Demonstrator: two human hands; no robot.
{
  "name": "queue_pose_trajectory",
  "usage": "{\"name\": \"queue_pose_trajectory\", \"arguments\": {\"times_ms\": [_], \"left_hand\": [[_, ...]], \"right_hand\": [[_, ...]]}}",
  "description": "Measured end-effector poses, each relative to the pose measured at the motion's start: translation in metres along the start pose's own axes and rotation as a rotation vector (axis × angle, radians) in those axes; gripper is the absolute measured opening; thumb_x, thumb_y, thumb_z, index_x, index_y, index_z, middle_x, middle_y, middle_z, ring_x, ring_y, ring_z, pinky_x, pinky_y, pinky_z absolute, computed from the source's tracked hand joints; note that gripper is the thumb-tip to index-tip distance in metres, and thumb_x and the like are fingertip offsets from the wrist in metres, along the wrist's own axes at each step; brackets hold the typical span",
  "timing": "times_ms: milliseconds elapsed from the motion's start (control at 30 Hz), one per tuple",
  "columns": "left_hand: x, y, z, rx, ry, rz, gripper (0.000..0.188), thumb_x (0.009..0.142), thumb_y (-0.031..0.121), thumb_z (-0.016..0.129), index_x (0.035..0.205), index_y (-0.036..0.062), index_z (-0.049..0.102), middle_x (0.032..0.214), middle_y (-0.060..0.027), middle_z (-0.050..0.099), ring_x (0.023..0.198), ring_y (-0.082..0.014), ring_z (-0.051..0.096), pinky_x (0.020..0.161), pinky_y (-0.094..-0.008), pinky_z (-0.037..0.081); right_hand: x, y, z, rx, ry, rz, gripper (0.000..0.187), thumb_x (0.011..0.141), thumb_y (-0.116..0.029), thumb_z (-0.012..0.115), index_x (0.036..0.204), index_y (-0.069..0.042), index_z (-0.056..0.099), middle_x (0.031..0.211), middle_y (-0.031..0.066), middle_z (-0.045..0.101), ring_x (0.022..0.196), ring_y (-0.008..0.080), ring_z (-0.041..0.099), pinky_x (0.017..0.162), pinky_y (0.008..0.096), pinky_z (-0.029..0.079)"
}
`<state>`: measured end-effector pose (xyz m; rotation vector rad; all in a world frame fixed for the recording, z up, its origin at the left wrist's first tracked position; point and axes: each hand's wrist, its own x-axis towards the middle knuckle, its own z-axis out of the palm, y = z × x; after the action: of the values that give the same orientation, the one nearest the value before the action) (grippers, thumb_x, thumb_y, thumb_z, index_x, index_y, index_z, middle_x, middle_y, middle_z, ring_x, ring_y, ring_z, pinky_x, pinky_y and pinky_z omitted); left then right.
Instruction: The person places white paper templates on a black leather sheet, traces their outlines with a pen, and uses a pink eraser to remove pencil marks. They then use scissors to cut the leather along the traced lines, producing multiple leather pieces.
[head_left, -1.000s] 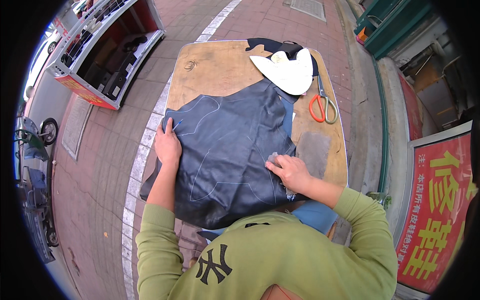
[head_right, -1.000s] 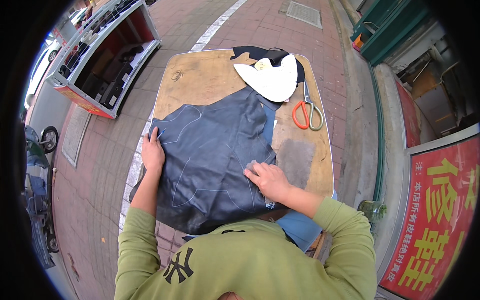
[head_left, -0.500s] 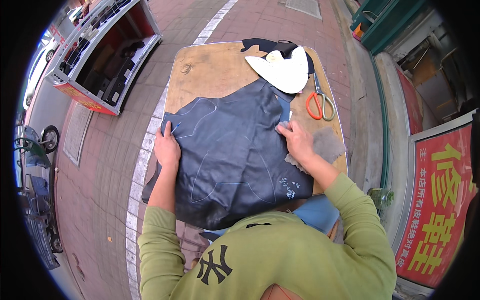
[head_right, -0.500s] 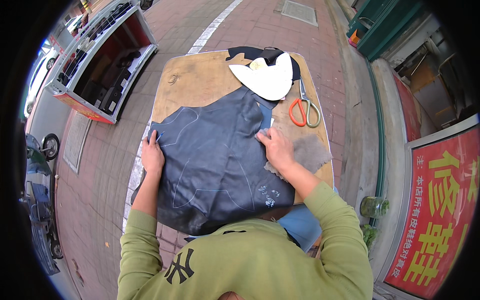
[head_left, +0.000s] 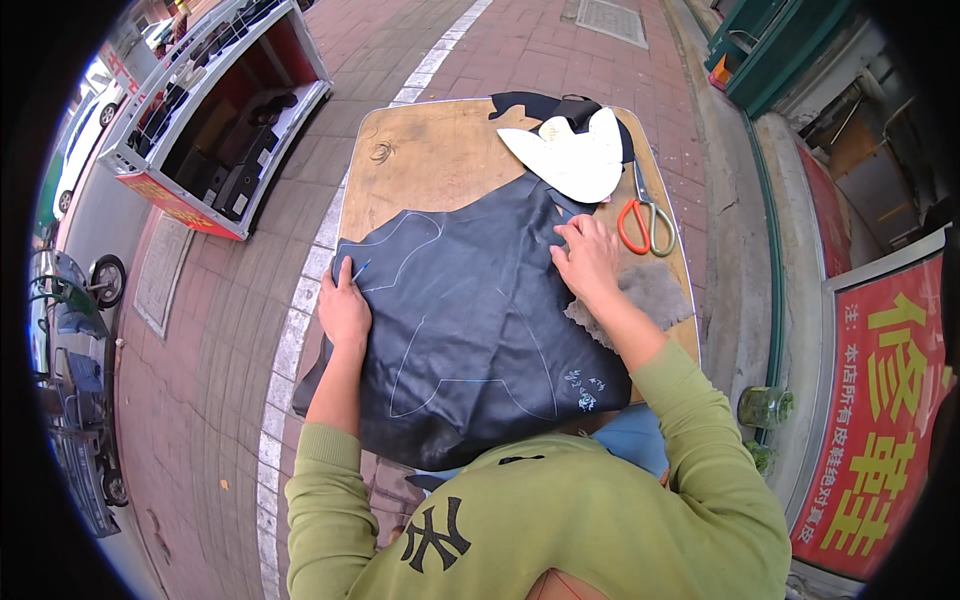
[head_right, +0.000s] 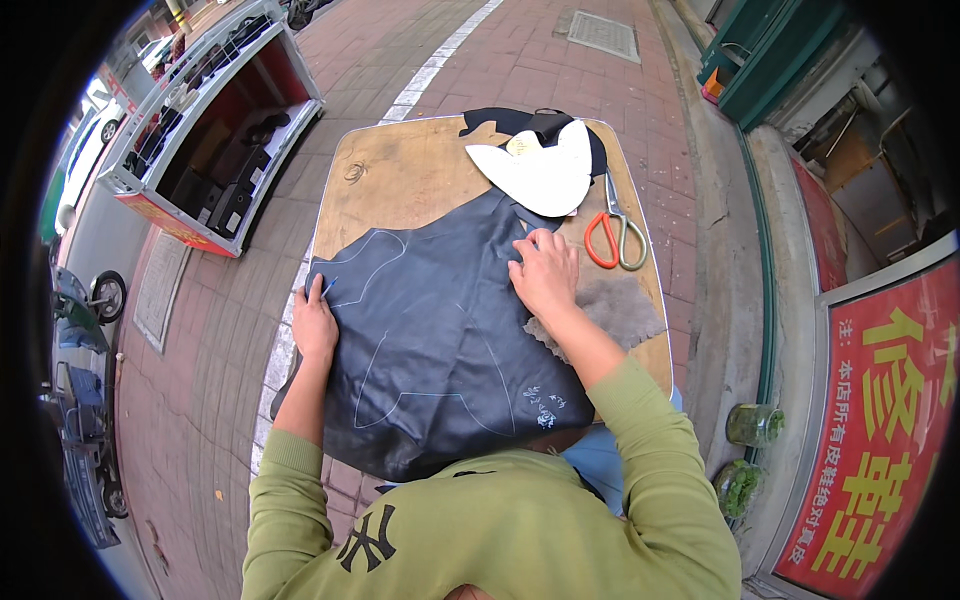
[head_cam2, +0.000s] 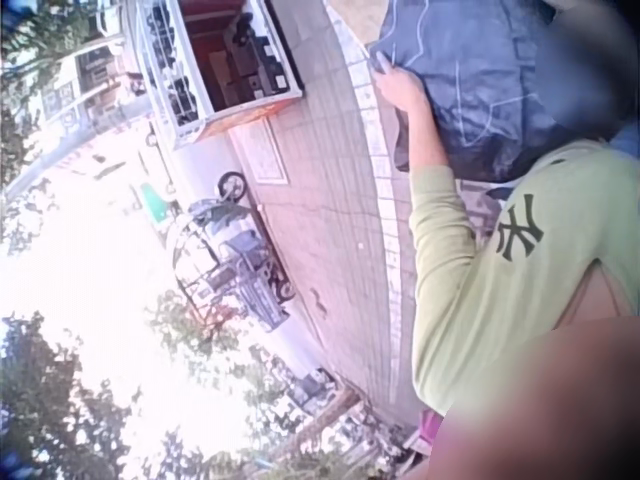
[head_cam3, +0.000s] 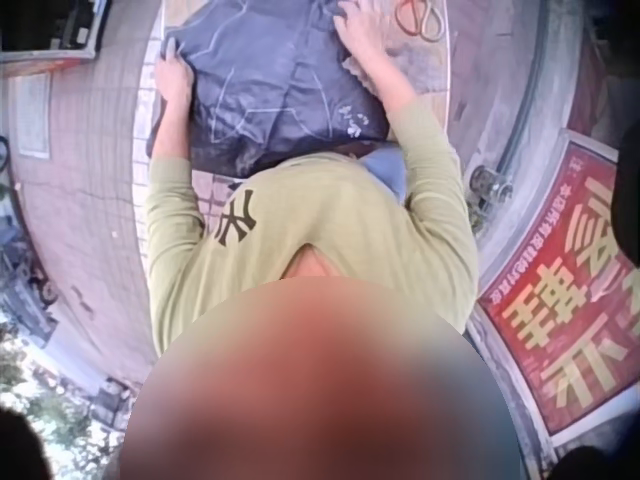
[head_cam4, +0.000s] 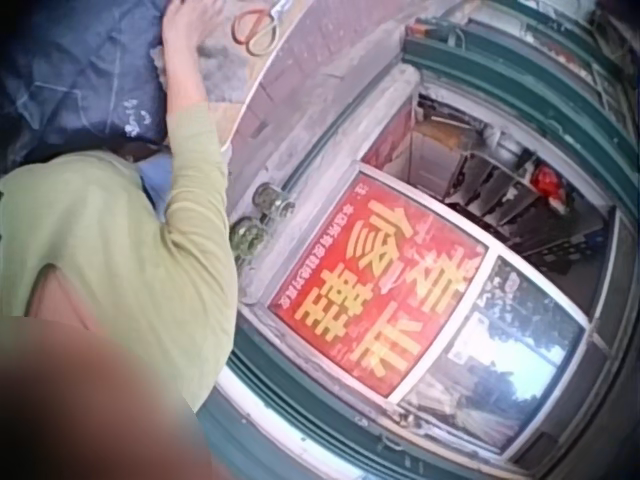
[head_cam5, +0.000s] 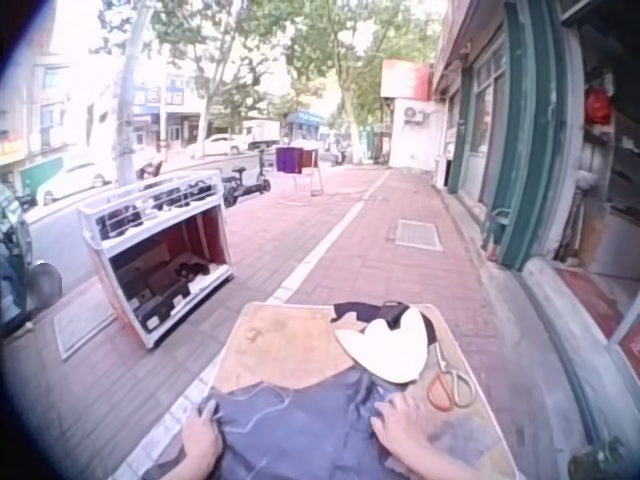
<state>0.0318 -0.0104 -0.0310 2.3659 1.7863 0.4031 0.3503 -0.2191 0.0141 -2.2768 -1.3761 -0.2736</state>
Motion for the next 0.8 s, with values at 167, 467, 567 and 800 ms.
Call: {"name": "queue_pose_trajectory", "arguments": {"times_ms": [167, 467, 567, 800], "left_hand": [[0.000, 0.001, -0.003, 0.015, 0.012, -0.002, 0.043, 0.096, 0.018, 0.050, 0.139, 0.0258, 0.054, 0.140, -0.0167, 0.051, 0.118, -0.0355, 0.056, 0.095, -0.0455, 0.049], [0.000, -0.001, 0.000, 0.032, 0.026, 0.018, 0.044, 0.096, 0.017, 0.052, 0.139, 0.0234, 0.053, 0.138, -0.0173, 0.052, 0.116, -0.0354, 0.057, 0.094, -0.0454, 0.049], [0.000, -0.001, -0.001, 0.029, 0.020, 0.030, 0.043, 0.096, 0.017, 0.051, 0.138, 0.0235, 0.054, 0.138, -0.0178, 0.052, 0.114, -0.0357, 0.059, 0.092, -0.0454, 0.050], [0.001, -0.002, 0.001, 0.031, 0.017, 0.026, 0.042, 0.098, 0.018, 0.049, 0.139, 0.0244, 0.053, 0.140, -0.0187, 0.050, 0.114, -0.0366, 0.058, 0.093, -0.0458, 0.050]], "right_hand": [[0.022, -0.013, 0.026, -0.038, -0.142, -0.043, 0.013, 0.080, -0.017, 0.073, 0.091, -0.014, 0.067, 0.096, 0.0022, 0.060, 0.101, 0.0247, 0.056, 0.084, 0.0430, 0.042], [0.024, 0.137, -0.069, -0.258, -0.077, 0.308, 0.025, 0.097, -0.034, 0.054, 0.096, -0.009, 0.057, 0.085, 0.0174, 0.068, 0.083, 0.0406, 0.065, 0.071, 0.0532, 0.047], [-0.003, 0.210, -0.113, -0.547, -0.090, 0.440, 0.029, 0.098, -0.037, 0.051, 0.101, -0.009, 0.059, 0.076, 0.0201, 0.066, 0.077, 0.0440, 0.065, 0.067, 0.0544, 0.049], [-0.036, 0.244, -0.148, -0.836, -0.328, 0.760, 0.058, 0.087, -0.026, 0.068, 0.140, -0.015, 0.047, 0.161, 0.0083, 0.021, 0.144, 0.0284, 0.028, 0.117, 0.0582, 0.018]]}}
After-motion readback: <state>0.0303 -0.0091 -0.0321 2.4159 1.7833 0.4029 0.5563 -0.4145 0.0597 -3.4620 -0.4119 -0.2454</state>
